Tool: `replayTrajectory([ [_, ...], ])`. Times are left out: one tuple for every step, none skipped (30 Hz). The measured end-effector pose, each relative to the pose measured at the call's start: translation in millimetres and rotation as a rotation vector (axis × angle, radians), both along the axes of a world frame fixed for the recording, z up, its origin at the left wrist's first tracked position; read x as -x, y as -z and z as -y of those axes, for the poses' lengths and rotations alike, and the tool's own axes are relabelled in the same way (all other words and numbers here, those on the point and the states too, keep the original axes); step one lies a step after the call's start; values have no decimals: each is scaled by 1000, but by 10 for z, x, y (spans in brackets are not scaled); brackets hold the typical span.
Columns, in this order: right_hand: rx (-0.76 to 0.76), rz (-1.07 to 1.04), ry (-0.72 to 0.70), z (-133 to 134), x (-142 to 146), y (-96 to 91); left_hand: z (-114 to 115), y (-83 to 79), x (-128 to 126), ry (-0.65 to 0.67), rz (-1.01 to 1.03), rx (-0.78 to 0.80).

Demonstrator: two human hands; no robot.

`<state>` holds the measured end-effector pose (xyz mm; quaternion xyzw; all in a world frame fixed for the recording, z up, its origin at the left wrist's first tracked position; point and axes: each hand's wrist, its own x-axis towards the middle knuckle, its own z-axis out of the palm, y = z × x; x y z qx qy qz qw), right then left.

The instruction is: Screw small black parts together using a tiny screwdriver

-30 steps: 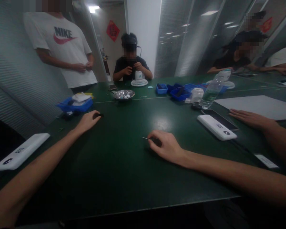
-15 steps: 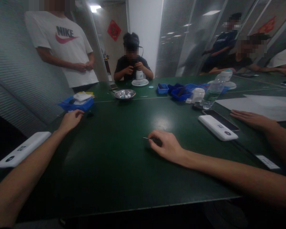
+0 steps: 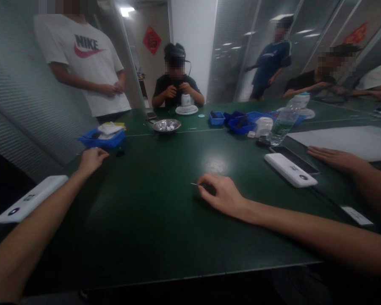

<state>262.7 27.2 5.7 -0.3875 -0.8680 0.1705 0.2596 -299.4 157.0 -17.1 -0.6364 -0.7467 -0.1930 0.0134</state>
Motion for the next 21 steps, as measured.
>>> replayTrajectory([
  [3, 0, 2, 3, -1, -4, 4, -4, -8, -3, -7, -3],
  [6, 0, 2, 5, -2, -7, 7, -9, -18, -14, -15, -5],
  [9, -1, 2, 7, -4, -8, 10, -16, -32, -26, -23, -10],
  [10, -1, 1, 8, -6, -8, 11, -26, -50, -33, -26, -17],
  [12, -3, 1, 8, -7, -6, 9, -36, -72, -39, -24, -29],
  [13, -3, -1, 7, -8, -4, 4, -47, -99, -39, -15, -43],
  [13, -3, -2, 5, -8, -1, -3, -56, -131, -32, -4, -60],
  [12, -4, -2, 2, -8, 2, -14, -62, -167, -14, 10, -75],
  [12, -3, -3, -1, -8, 5, -26, -65, -207, 16, 25, -90],
  [12, -2, -5, -4, -8, 9, -39, -64, -250, 52, 39, -104],
  [11, -3, -7, -7, -9, 12, -52, -59, -292, 88, 50, -117],
  [8, -4, -7, -9, -9, 14, -62, -52, -332, 116, 59, -126],
  [8, -5, -8, -11, -9, 16, -70, -45, -368, 136, 67, -136],
  [7, -6, -9, -11, -8, 16, -74, -38, -397, 148, 75, -147],
  [4, -8, -7, -11, -7, 14, -74, -34, -420, 154, 77, -159],
  [3, -8, -5, -9, -5, 11, -72, -33, -435, 159, 77, -171],
  [5, -5, -4, -7, -3, 7, -66, -35, -444, 164, 76, -183],
  [9, -2, -4, -4, -1, 1, -59, -42, -450, 167, 75, -192],
  [12, 0, -5, -1, 1, -5, -51, -51, -454, 171, 75, -195],
  [14, 2, -5, 1, 2, -10, -42, -62, -459, 173, 76, -191],
  [16, 3, -6, 2, 2, -13, -33, -73, -465, 177, 77, -182],
])
